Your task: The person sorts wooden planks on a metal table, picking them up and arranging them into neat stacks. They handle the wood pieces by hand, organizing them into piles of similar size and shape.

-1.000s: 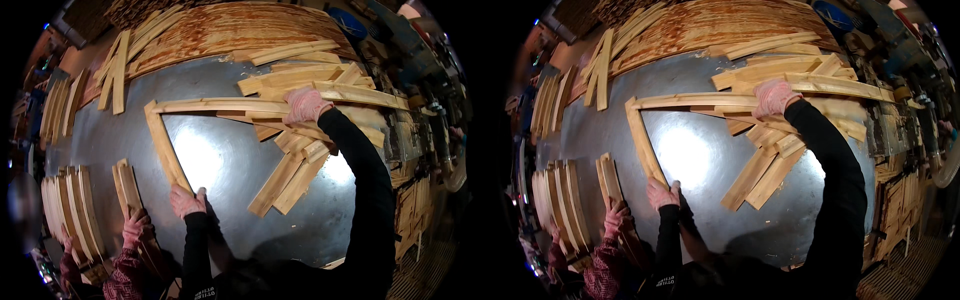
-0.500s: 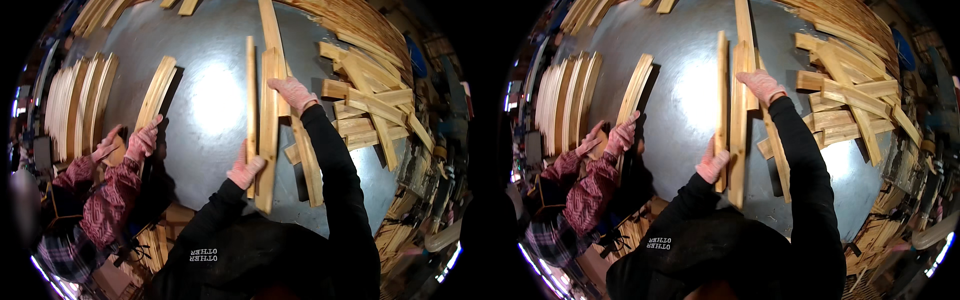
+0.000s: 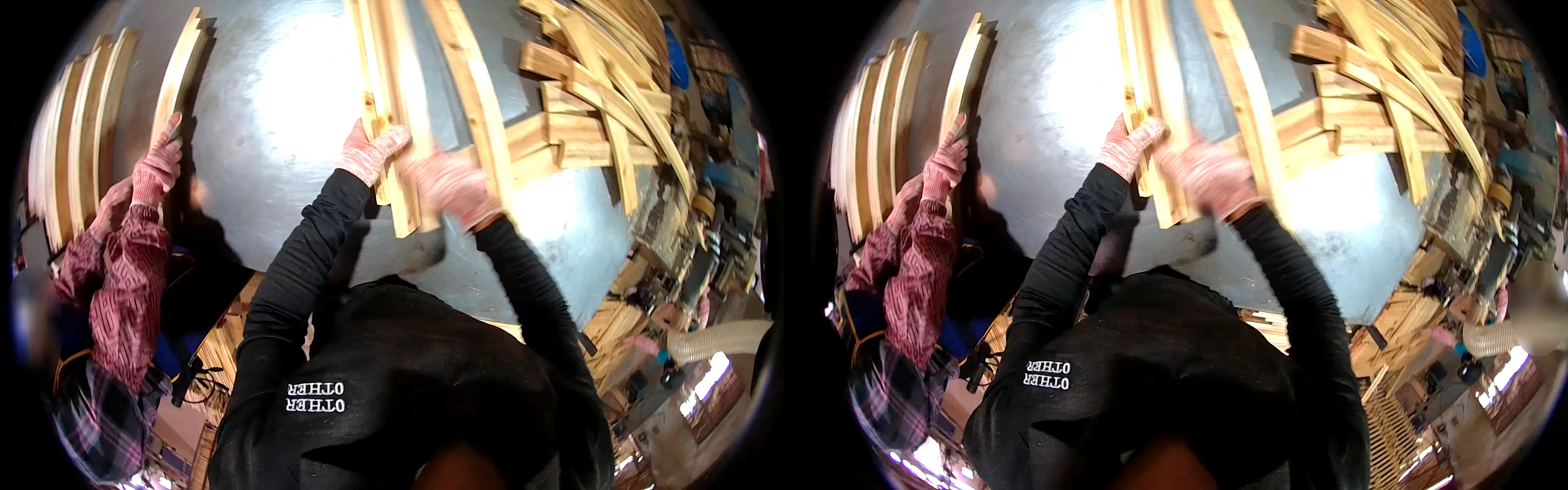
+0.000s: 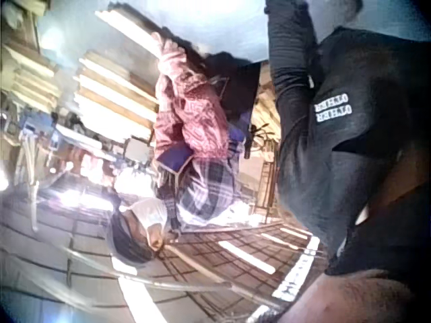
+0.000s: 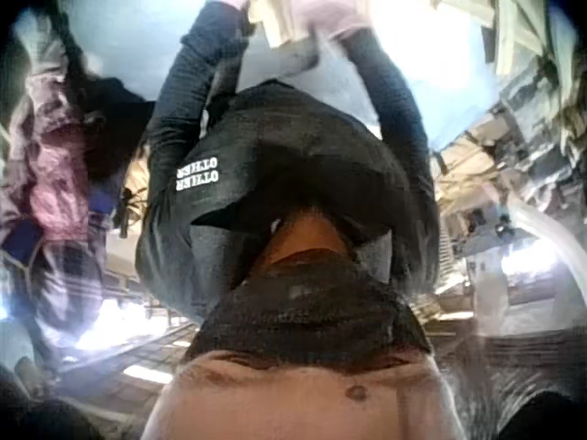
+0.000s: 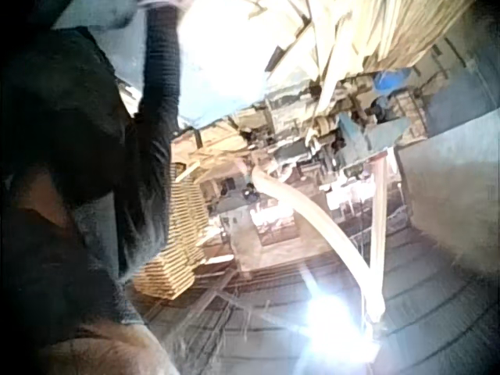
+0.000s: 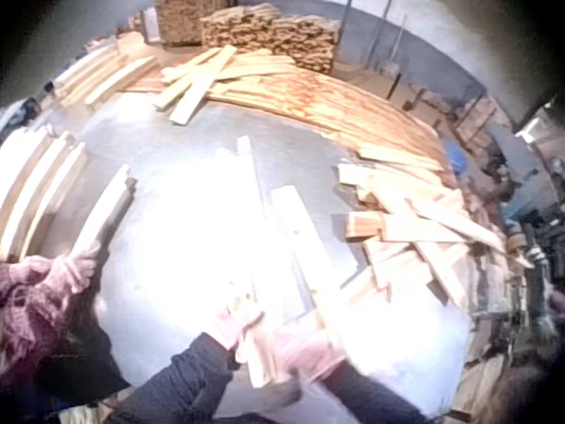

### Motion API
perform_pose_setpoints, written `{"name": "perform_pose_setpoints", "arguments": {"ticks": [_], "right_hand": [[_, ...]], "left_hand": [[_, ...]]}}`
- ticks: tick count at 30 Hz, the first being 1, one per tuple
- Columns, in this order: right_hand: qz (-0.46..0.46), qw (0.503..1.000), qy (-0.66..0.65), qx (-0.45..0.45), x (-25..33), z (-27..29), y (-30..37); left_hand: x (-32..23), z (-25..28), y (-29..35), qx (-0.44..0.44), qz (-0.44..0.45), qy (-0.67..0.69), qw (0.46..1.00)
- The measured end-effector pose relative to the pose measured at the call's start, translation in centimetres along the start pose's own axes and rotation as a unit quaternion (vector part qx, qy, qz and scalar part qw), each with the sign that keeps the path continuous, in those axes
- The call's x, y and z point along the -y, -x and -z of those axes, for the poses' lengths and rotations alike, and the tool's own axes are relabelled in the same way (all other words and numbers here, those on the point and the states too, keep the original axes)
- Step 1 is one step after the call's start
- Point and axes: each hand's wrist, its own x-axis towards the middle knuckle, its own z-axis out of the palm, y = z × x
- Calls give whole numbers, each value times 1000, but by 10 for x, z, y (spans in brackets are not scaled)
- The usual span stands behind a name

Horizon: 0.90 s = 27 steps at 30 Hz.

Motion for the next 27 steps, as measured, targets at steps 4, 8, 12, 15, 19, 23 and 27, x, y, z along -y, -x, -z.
{"name": "perform_pose_setpoints", "arguments": {"ticks": [4,8,12,15,19,23,27], "right_hand": [[67,967,159,-187,6,0,40],[-133,952,238,-138,-54,6,68],[-119,982,-146,13,-14,21,70],[13,999,-24,34,28,-31,26],[87,976,28,198,89,-72,-12],[289,953,15,-85,-7,-51,-11],[105,923,225,-293,-138,141,-17]], "left_hand": [[16,2,-23,-83,6,-93,992],[9,29,-19,-101,-31,-324,940],[-45,75,25,-157,-6,-538,828],[-52,92,62,-153,-28,-567,809],[15,116,74,-146,-185,-565,791],[-22,61,84,-224,-7,-552,803],[-16,112,99,-217,-96,-550,801]]}}
